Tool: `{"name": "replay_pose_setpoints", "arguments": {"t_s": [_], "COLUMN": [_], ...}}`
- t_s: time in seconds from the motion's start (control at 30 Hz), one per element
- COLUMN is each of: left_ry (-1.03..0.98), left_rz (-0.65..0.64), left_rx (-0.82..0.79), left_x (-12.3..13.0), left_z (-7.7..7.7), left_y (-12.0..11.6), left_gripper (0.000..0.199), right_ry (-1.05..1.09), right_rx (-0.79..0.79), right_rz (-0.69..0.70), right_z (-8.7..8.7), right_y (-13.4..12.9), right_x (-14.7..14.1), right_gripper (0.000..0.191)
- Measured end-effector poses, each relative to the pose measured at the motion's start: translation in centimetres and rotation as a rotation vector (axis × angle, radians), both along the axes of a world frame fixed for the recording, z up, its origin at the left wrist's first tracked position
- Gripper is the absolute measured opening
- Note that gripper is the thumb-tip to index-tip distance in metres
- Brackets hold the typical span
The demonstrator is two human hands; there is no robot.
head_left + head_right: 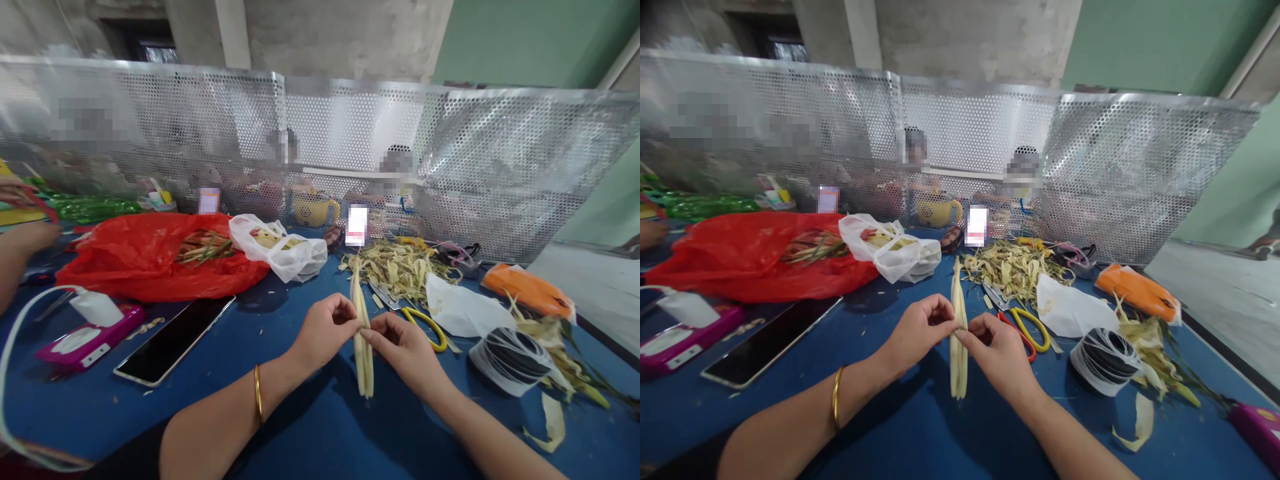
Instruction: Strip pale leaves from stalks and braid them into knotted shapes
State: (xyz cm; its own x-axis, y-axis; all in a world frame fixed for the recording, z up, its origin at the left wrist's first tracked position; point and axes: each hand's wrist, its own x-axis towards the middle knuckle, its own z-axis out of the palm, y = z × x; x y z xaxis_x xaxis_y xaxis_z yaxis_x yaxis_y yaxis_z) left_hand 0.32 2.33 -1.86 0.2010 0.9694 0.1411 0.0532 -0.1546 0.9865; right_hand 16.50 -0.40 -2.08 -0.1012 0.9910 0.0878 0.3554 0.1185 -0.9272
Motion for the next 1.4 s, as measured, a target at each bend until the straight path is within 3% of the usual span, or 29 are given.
{"name": "replay_pose_setpoints", "arguments": {"t_s": [0.1, 0.37, 0.67, 1.03, 1.27, 1.4], "left_ry": [0.015, -0.209, -0.266, -0.279, -0.159, -0.098], "left_rz": [-0.049, -0.106, -0.139, -0.126, -0.081, -0.053], "left_rx": [0.0, -0.285, -0.336, -0.337, -0.18, -0.137], "left_x": [0.1, -0.3, -0.5, -0.5, -0.1, 0.0], "left_z": [-0.1, 0.2, -0.1, -0.1, 0.2, -0.1], "left_y": [-0.1, 0.2, 0.3, 0.3, -0.1, 0.0], "left_gripper": [0.01, 0.019, 0.022, 0.023, 0.016, 0.01], "right_ry": [0.048, 0.34, 0.501, 0.484, 0.227, 0.236], "right_rx": [-0.072, -0.278, -0.374, -0.367, -0.312, -0.33], "right_rz": [-0.003, 0.079, 0.076, 0.086, 0.092, 0.087], "right_z": [0.1, 1.1, 0.9, 1.1, 1.4, 1.2], "right_y": [0.1, -0.1, -0.3, -0.3, -0.5, -0.5], "right_x": [0.2, 0.6, 0.6, 0.5, 0.1, 0.1], "right_gripper": [0.035, 0.032, 0.033, 0.025, 0.013, 0.012]}}
